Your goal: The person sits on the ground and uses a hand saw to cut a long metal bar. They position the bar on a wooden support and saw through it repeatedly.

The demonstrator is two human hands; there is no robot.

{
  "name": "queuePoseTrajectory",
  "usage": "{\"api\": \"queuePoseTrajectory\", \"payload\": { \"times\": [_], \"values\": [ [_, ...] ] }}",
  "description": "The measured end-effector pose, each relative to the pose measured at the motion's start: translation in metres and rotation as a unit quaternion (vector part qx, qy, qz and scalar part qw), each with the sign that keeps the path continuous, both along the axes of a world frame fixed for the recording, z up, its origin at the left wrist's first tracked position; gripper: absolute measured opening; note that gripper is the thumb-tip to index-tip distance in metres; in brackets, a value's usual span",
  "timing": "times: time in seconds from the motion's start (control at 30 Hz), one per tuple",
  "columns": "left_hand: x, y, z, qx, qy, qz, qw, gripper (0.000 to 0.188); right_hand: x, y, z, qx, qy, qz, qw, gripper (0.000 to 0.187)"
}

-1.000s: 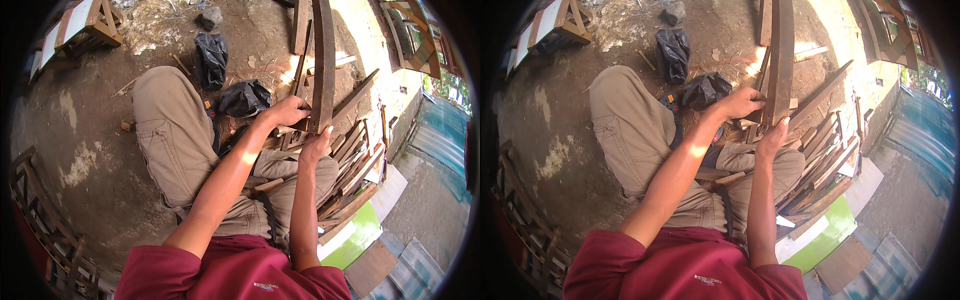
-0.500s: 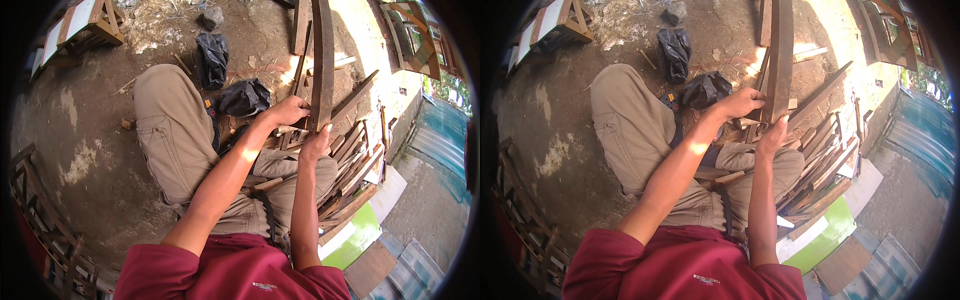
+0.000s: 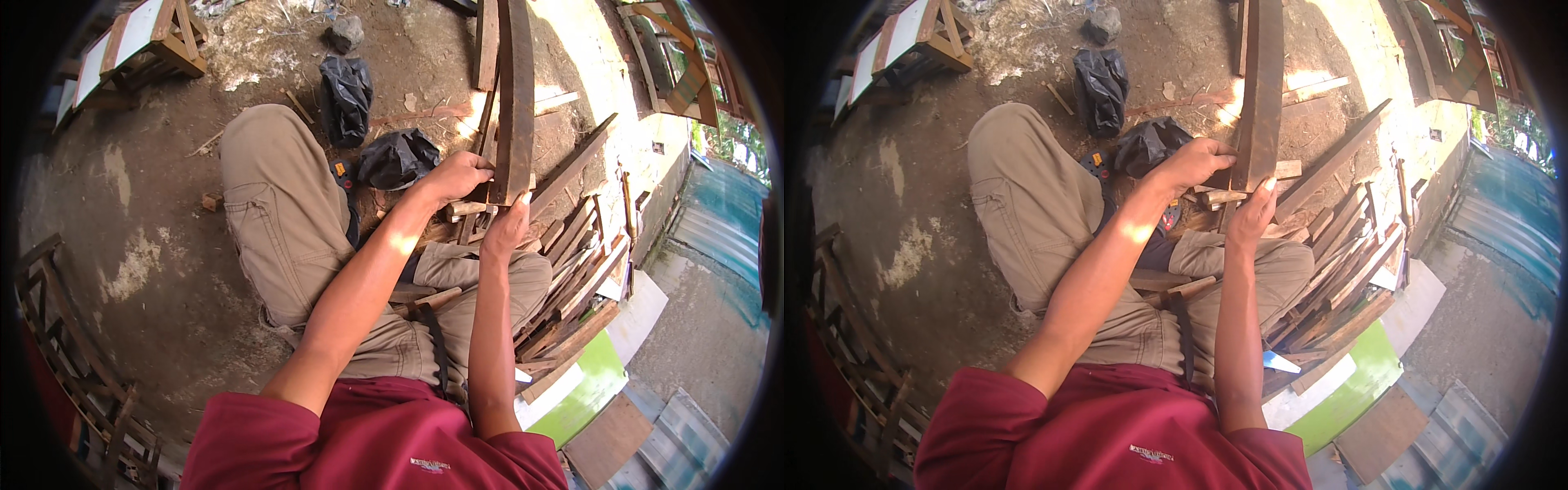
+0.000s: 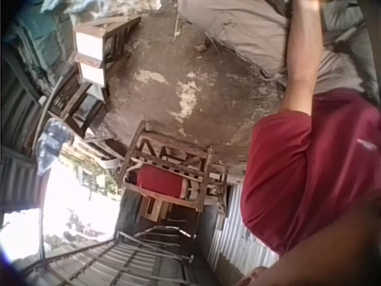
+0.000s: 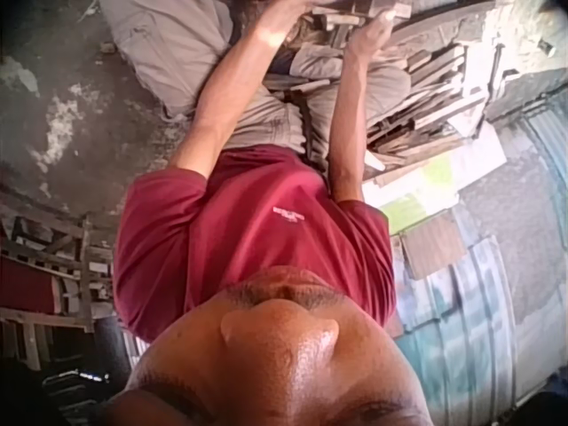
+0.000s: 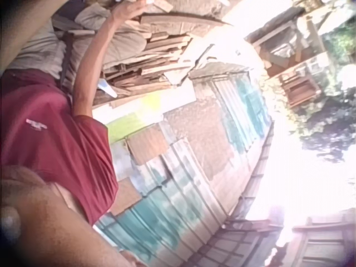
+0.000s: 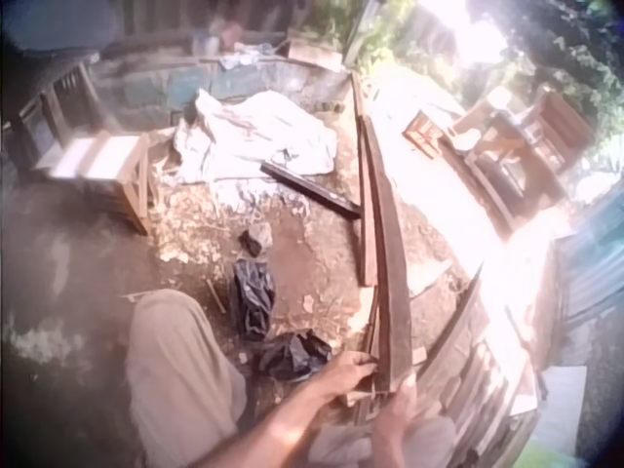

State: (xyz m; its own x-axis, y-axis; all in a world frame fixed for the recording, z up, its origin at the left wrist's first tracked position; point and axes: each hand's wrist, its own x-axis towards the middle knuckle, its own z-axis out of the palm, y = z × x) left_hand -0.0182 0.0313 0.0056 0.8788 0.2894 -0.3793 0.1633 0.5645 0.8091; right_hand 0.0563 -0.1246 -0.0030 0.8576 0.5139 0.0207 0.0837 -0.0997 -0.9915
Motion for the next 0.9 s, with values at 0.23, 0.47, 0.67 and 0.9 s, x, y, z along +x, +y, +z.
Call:
{"api": "queuePoseTrajectory", "payload": {
  "times": [0.23,0.47,0.67,0.9],
  "values": [
    [-0.009,-0.001,-0.007,-0.056,-0.006,0.033,0.998,0.027,-0.012,0.011,0.010,-0.016,-0.010,-0.018,1.000,0.051],
    [-0.032,0.014,-0.015,-0.168,-0.032,0.063,0.983,0.023,-0.005,0.006,0.007,-0.050,-0.021,-0.078,0.995,0.048],
    [-0.013,-0.008,-0.019,0.005,0.062,0.100,0.993,0.031,0.018,-0.004,0.008,0.005,0.062,-0.077,0.995,0.046],
    [0.015,-0.018,-0.001,0.035,-0.004,0.108,0.994,0.030,0.007,-0.001,-0.001,-0.019,0.010,-0.046,0.999,0.045]
  ]
}}
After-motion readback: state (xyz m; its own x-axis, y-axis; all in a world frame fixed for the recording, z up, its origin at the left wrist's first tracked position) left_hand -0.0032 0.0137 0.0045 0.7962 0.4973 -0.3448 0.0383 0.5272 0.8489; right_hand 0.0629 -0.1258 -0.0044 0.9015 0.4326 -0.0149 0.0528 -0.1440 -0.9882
